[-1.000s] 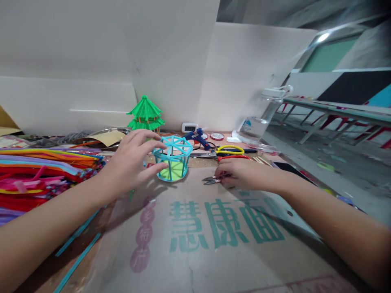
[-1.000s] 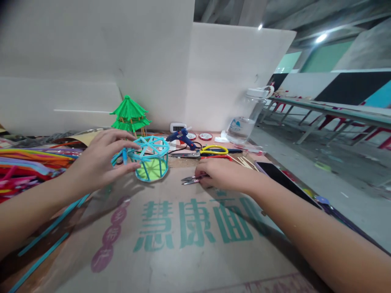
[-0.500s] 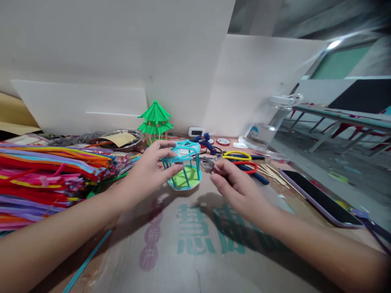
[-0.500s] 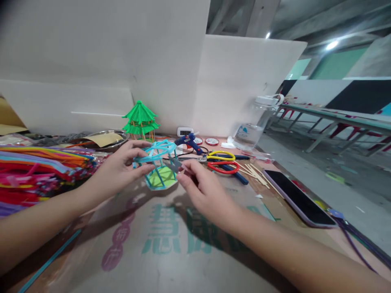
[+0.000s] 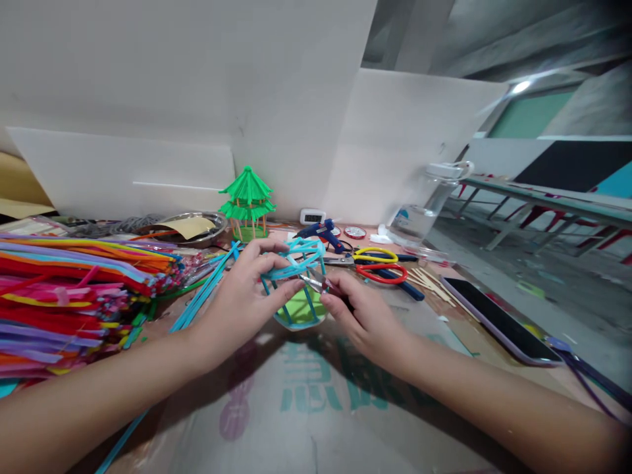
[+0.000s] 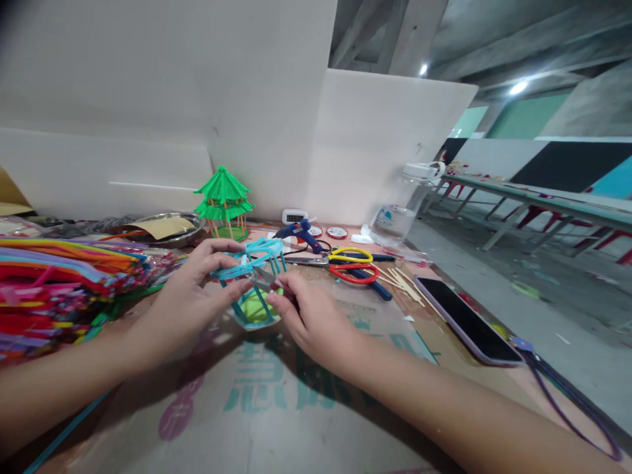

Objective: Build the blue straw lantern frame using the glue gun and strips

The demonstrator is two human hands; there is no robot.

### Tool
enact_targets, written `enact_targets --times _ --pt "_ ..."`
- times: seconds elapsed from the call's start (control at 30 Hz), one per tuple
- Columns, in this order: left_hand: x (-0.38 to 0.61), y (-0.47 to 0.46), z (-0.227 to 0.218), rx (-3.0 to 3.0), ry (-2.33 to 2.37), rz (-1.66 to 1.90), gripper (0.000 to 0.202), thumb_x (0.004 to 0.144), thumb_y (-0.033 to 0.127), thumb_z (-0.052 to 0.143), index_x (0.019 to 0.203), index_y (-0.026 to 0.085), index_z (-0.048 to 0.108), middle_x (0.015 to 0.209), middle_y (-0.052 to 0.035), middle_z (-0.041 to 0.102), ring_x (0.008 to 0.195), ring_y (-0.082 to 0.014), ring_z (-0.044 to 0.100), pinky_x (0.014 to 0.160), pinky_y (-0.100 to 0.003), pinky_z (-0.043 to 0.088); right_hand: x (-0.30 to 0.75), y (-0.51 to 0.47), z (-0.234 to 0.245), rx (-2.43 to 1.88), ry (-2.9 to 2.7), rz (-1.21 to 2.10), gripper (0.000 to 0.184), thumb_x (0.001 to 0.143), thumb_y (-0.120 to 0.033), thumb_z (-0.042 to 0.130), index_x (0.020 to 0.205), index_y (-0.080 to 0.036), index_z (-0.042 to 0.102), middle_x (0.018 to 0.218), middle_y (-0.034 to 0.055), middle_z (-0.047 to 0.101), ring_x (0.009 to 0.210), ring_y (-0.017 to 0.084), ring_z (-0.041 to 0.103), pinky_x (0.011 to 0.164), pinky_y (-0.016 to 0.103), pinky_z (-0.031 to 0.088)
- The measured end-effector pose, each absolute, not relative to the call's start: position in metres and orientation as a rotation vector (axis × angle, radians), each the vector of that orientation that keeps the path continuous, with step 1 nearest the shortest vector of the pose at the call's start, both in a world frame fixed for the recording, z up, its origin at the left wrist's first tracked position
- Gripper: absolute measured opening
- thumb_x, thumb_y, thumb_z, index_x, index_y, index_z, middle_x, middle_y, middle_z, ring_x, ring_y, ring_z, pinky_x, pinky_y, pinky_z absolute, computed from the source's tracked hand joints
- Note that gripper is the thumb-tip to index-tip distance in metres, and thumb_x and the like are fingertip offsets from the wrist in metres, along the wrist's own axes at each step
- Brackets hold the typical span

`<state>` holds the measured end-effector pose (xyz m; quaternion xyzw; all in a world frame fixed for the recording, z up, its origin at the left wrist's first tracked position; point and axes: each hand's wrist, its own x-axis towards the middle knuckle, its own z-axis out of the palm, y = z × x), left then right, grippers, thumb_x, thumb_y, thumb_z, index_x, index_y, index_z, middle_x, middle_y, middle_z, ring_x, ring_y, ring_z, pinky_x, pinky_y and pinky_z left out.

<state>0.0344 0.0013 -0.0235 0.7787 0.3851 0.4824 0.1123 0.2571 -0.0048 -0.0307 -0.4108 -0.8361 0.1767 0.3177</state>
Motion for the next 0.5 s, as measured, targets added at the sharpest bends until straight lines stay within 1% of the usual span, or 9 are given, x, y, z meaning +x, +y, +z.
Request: enact_targets --times 0.1,0.2,0.3,0.43,0.5 --pt "0.036 0.0 -0.026 2.265 1.124 1.452 0.011 0.094 0.033 0.066 0.094 0.022 0.065 0.123 -0.0066 0.058 0.121 -0.0224 0.059 0.107 -0.042 0.049 0.258 -0.007 -0.033 -1.036 -2.179 0.48 0.022 0.103 -0.04 0.044 0.109 -0.022 0.054 0.09 0.0054 0.067 0.077 0.019 0.059 0.069 0.03 0.046" --pt "0.037 -0.002 -0.027 2.246 1.14 1.487 0.014 0.094 0.035 0.066 0.092 0.022 0.063 0.122 -0.0058 0.057 0.119 -0.0209 0.059 0.108 -0.041 0.048 0.26 -0.007 -0.035 -1.044 -2.161 0.455 0.02 0.104 -0.039 0.043 0.102 -0.022 0.053 0.084 0.0032 0.064 0.073 0.018 0.056 0.066 0.028 0.044" --pt "0.033 0.0 -0.025 2.264 1.165 1.503 0.013 0.095 0.035 0.065 0.093 0.022 0.063 0.122 -0.0051 0.057 0.119 -0.0208 0.059 0.108 -0.041 0.048 0.264 -0.004 -0.036 -1.08 -2.17 0.408 0.023 0.104 -0.04 0.04 0.097 -0.022 0.053 0.081 0.0024 0.062 0.071 0.017 0.055 0.065 0.028 0.042" --pt "0.019 0.016 -0.023 2.36 1.152 1.578 0.011 0.095 0.033 0.065 0.094 0.022 0.062 0.122 -0.0055 0.056 0.123 -0.0224 0.056 0.11 -0.042 0.047 0.271 0.007 -0.034 -1.318 -2.226 0.266 0.03 0.104 -0.042 0.039 0.101 -0.019 0.059 0.083 0.0053 0.067 0.072 0.02 0.059 0.066 0.03 0.041" --pt "0.011 0.027 -0.027 2.437 1.139 1.576 0.01 0.094 0.031 0.064 0.094 0.021 0.062 0.124 -0.0069 0.055 0.126 -0.024 0.054 0.11 -0.045 0.047 0.278 0.017 -0.03 -1.415 -2.342 0.223 0.033 0.104 -0.04 0.04 0.102 -0.018 0.064 0.091 0.0084 0.071 0.08 0.022 0.064 0.07 0.032 0.043"
